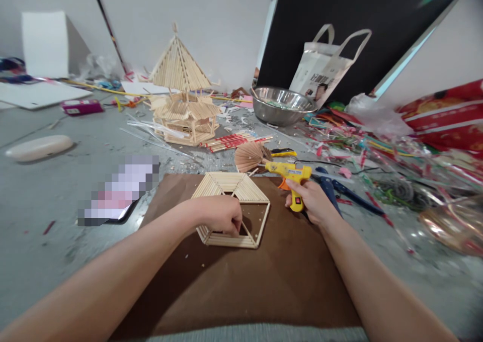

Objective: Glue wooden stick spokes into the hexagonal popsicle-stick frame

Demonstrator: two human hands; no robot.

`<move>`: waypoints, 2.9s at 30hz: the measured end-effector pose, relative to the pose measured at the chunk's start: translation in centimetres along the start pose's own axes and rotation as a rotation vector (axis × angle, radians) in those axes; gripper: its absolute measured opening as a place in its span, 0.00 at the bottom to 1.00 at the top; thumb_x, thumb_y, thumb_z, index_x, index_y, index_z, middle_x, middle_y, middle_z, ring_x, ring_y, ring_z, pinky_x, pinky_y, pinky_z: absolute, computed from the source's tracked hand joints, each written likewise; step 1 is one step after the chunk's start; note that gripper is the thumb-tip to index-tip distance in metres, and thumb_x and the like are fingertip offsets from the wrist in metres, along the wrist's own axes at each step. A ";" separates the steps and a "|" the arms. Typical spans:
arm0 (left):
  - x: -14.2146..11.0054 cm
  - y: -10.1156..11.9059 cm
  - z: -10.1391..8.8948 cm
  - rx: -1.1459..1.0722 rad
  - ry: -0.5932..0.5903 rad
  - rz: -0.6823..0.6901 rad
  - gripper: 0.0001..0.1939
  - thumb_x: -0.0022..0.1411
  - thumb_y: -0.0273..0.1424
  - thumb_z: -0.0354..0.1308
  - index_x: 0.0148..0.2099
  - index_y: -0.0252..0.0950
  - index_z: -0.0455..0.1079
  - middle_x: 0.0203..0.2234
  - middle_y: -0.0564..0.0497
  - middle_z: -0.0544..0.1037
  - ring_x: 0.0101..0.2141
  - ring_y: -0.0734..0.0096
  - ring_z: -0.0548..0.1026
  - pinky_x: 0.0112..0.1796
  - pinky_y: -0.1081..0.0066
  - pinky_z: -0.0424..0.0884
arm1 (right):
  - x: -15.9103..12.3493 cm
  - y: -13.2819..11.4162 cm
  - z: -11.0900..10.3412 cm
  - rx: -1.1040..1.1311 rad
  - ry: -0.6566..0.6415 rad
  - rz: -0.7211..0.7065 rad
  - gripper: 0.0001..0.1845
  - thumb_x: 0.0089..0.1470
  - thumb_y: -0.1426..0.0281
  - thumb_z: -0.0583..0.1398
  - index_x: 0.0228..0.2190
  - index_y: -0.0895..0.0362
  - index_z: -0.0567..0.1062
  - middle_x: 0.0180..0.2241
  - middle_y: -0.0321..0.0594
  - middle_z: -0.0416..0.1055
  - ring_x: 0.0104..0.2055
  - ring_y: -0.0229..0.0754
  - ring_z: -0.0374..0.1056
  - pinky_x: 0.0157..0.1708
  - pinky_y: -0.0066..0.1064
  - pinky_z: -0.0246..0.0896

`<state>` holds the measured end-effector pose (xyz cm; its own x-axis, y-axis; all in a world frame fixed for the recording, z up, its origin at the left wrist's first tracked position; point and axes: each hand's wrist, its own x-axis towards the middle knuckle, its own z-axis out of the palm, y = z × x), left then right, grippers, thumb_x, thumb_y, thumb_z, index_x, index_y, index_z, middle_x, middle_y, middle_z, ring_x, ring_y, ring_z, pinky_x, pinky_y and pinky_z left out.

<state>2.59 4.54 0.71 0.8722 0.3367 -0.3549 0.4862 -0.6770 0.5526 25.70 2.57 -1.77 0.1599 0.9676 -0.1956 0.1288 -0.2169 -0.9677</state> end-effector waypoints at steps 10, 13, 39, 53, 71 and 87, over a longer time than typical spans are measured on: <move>0.0 0.1 0.0 -0.018 -0.010 -0.013 0.11 0.46 0.33 0.53 0.30 0.35 0.73 0.22 0.53 0.75 0.21 0.79 0.66 0.22 0.79 0.57 | 0.0 -0.1 0.0 0.004 -0.007 -0.004 0.13 0.42 0.64 0.58 0.28 0.60 0.65 0.10 0.34 0.64 0.13 0.35 0.61 0.13 0.23 0.52; 0.0 0.1 -0.1 -0.025 -0.015 -0.018 0.11 0.46 0.33 0.53 0.30 0.35 0.73 0.23 0.53 0.75 0.21 0.79 0.67 0.22 0.79 0.57 | -0.1 -0.2 0.0 0.019 -0.001 -0.009 0.13 0.42 0.64 0.58 0.29 0.60 0.65 0.11 0.33 0.64 0.12 0.34 0.61 0.12 0.23 0.53; -0.3 -3.5 -2.0 -0.020 0.776 -0.501 0.16 0.52 0.37 0.45 0.36 0.37 0.69 0.33 0.51 0.74 0.33 0.69 0.69 0.32 0.73 0.61 | 0.3 -0.2 -0.2 0.176 0.087 0.042 0.06 0.43 0.71 0.56 0.27 0.59 0.63 0.12 0.34 0.65 0.13 0.36 0.62 0.15 0.26 0.59; -1.1 -7.6 -2.1 0.054 0.879 -0.739 0.15 0.51 0.37 0.45 0.37 0.38 0.69 0.34 0.49 0.74 0.35 0.65 0.70 0.35 0.70 0.63 | 0.6 -0.4 0.2 0.311 0.135 0.052 0.04 0.48 0.70 0.53 0.27 0.58 0.63 0.15 0.35 0.66 0.16 0.35 0.64 0.16 0.26 0.62; -1.4 -8.8 -3.5 0.151 0.923 -0.825 0.17 0.52 0.34 0.46 0.44 0.37 0.65 0.41 0.47 0.71 0.39 0.64 0.69 0.39 0.69 0.64 | 4.1 -1.0 1.6 -0.710 0.289 -0.179 0.19 0.39 0.53 0.55 0.18 0.57 0.69 0.16 0.38 0.67 0.25 0.42 0.65 0.23 0.28 0.53; 1.6 -10.9 -7.3 0.357 0.517 -0.716 0.24 0.52 0.34 0.47 0.53 0.38 0.55 0.45 0.41 0.65 0.42 0.57 0.67 0.40 0.64 0.63 | 4.3 0.8 0.9 -0.876 0.421 -0.267 0.20 0.44 0.53 0.50 0.24 0.56 0.68 0.21 0.38 0.69 0.25 0.40 0.64 0.24 0.27 0.53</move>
<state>-0.88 17.21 -0.41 0.3316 0.9387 -0.0943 0.9434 -0.3292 0.0399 25.57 6.67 -3.58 0.3316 0.9107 0.2462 0.8576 -0.1822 -0.4809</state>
